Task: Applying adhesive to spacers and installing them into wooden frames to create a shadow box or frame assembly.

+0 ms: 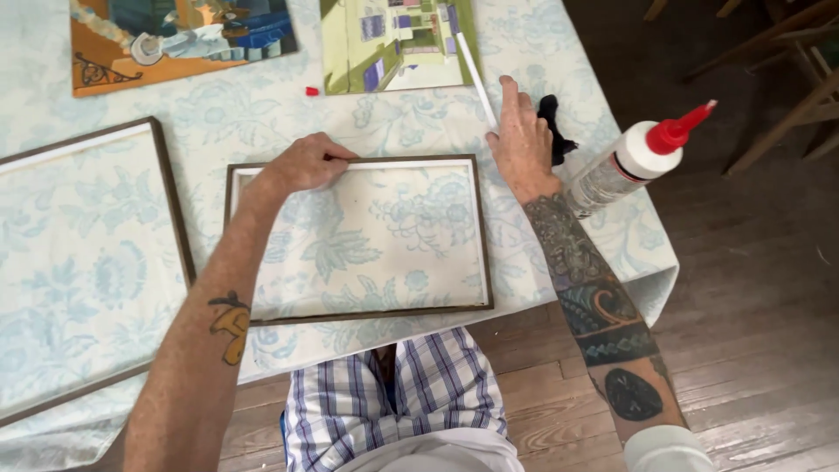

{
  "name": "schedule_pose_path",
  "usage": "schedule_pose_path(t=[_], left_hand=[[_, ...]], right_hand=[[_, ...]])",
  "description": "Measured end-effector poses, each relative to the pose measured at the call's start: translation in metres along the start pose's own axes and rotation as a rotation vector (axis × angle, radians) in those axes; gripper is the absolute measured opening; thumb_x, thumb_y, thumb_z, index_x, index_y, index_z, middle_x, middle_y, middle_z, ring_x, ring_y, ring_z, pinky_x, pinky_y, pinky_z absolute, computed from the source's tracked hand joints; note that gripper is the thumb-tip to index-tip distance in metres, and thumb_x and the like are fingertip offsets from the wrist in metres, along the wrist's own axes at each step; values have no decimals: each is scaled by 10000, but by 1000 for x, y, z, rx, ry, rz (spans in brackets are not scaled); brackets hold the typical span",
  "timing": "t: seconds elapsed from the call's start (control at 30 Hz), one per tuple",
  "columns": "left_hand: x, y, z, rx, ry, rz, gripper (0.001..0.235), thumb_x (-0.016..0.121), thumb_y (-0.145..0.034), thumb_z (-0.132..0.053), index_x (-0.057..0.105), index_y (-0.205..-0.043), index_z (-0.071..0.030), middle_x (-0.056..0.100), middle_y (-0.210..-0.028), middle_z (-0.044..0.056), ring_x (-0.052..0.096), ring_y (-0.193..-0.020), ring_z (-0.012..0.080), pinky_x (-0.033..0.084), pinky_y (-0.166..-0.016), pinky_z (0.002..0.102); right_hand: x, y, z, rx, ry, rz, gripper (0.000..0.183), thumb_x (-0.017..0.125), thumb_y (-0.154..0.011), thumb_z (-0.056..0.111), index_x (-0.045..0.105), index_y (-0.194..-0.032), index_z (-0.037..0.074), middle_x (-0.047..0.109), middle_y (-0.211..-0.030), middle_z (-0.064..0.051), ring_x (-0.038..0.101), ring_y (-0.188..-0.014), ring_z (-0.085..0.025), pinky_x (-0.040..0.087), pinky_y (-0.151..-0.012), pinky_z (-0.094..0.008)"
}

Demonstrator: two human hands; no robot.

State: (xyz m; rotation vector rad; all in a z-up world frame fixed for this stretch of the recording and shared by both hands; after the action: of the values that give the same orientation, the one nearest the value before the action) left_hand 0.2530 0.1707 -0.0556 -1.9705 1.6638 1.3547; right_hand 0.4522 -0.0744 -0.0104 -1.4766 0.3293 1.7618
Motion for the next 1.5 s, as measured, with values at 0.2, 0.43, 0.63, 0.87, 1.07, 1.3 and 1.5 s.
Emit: schedule_pose_path(t=[0.2,0.43,0.63,0.87,1.07,1.3,1.5], left_hand=[[10,-3,4,26,-66,-173,375,538,-945,-185,759,-1248,-207,681,-1331,43,604,-1216,308,431,-1050,514],[26,39,-77,237,368,-460,345,656,-959,-104,663,-1296,-29,623,-1315,194,653,-1186,292,535,-1059,371],[60,54,-93,161,830,-413,283,676,-960,-187,718,-1226,-101,758,-1194,97,717,-1001,169,627,-932,338],[88,61,-95,293,1057,-469,268,736,-924,-140,771,-1187,-98,787,-1002,133,767,-865,163,664,-789,273],[66,107,-141,317,1320,-415,404,683,-991,-293,688,-1336,-83,767,-1198,140,725,-1007,147,618,-865,271],[86,140,-160,401,1462,-224,353,751,-959,-146,711,-1300,-60,777,-1178,144,685,-855,118,530,-696,218],[101,143,-143,493,1784,-77,345,710,-958,-13,699,-1303,2,726,-1262,207,755,-984,225,611,-830,298]], right_hand=[[-22,9,9,9,-35,-75,715,778,-818,-143,439,-1414,62,680,-1159,-250,696,-885,-483,576,-697,-597],[-2,7,13,-9,4,-11,681,786,-872,-36,383,-1408,89,622,-1246,-268,670,-954,-580,564,-726,-658],[-11,14,19,-17,-52,-59,592,677,-889,-159,438,-1394,37,677,-1217,-269,715,-905,-513,615,-731,-618],[-3,17,-3,63,-140,-44,705,734,-862,-71,438,-1460,155,622,-1342,-177,755,-945,-414,638,-826,-525],[-81,116,54,94,-1217,-25,829,775,-873,-80,327,-1541,116,488,-1533,-252,689,-1184,-407,659,-906,-450],[-88,179,68,140,-1500,31,943,727,-857,-90,216,-1601,185,423,-1593,-302,744,-1020,-383,696,-826,-439],[-33,174,40,386,-2339,117,1113,666,-753,733,393,-1567,24,661,-1338,-254,725,-1109,-334,667,-850,-397]])
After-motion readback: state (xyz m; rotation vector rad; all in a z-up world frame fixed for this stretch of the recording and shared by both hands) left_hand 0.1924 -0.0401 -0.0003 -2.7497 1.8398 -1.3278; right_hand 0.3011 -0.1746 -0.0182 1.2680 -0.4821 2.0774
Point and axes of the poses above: each hand's wrist, its own y-axis away from the middle knuckle, its own x-axis out of the palm, z = x × y, the point moved 6 cm from there along -y, towards the middle knuckle
